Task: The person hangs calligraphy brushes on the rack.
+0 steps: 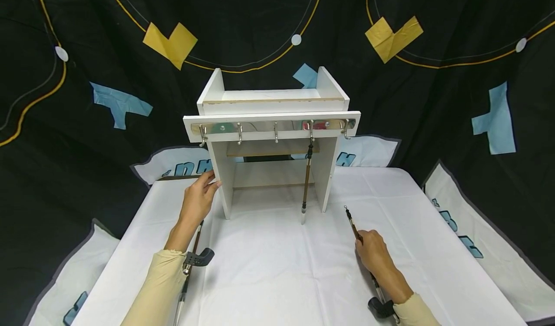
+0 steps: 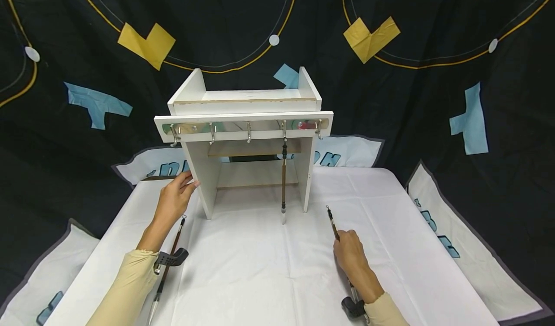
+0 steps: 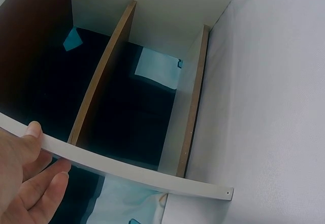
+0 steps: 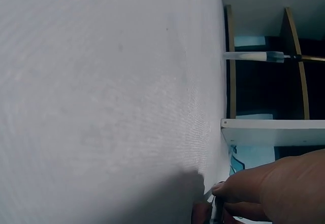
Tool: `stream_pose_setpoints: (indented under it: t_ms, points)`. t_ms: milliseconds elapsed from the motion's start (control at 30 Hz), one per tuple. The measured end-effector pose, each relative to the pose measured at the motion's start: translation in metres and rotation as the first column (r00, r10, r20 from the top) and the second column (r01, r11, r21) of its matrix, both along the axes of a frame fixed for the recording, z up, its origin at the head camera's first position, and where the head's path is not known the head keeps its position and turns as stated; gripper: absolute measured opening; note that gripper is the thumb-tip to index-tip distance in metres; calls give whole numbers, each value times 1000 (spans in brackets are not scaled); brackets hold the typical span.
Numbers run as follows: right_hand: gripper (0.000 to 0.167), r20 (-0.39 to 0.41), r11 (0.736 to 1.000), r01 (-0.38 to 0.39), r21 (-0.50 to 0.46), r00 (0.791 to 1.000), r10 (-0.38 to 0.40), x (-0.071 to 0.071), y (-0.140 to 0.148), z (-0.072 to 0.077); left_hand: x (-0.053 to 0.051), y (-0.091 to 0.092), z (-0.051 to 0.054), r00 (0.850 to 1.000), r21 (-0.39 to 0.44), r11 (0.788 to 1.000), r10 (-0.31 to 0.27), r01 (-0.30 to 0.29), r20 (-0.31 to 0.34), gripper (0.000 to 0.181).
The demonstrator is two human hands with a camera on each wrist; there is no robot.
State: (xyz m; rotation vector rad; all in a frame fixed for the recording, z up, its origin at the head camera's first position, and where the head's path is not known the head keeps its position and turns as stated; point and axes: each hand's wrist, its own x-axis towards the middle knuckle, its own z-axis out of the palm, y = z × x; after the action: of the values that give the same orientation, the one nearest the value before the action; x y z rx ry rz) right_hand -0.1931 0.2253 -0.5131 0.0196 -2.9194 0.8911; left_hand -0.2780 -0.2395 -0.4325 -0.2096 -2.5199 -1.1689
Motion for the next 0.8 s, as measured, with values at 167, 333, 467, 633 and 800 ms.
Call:
stream_pose_setpoints:
  t_ms: [167,333,467,633,800]
  points:
    - [29,13,999,31,-31,999,-30,1,1,2,1,0,0,1000,6,1000,-11,11,0,46]
    - [35,-11,996,35,-83,999,-36,4,4,10,1,0,0,1000,5,1000,-10,10,3,45]
    - [35,-66,995,21,-92,997,-27,10,7,21,1,0,0,1000,-1,1000,-5,5,6,46]
    - [36,-187,992,29,-120,981,-51,19,7,38,1,0,0,1000,1,1000,-3,3,10,46]
    - [36,-287,982,39,-185,954,-91,27,3,52,2,0,0,1000,3,1000,-2,2,5,45]
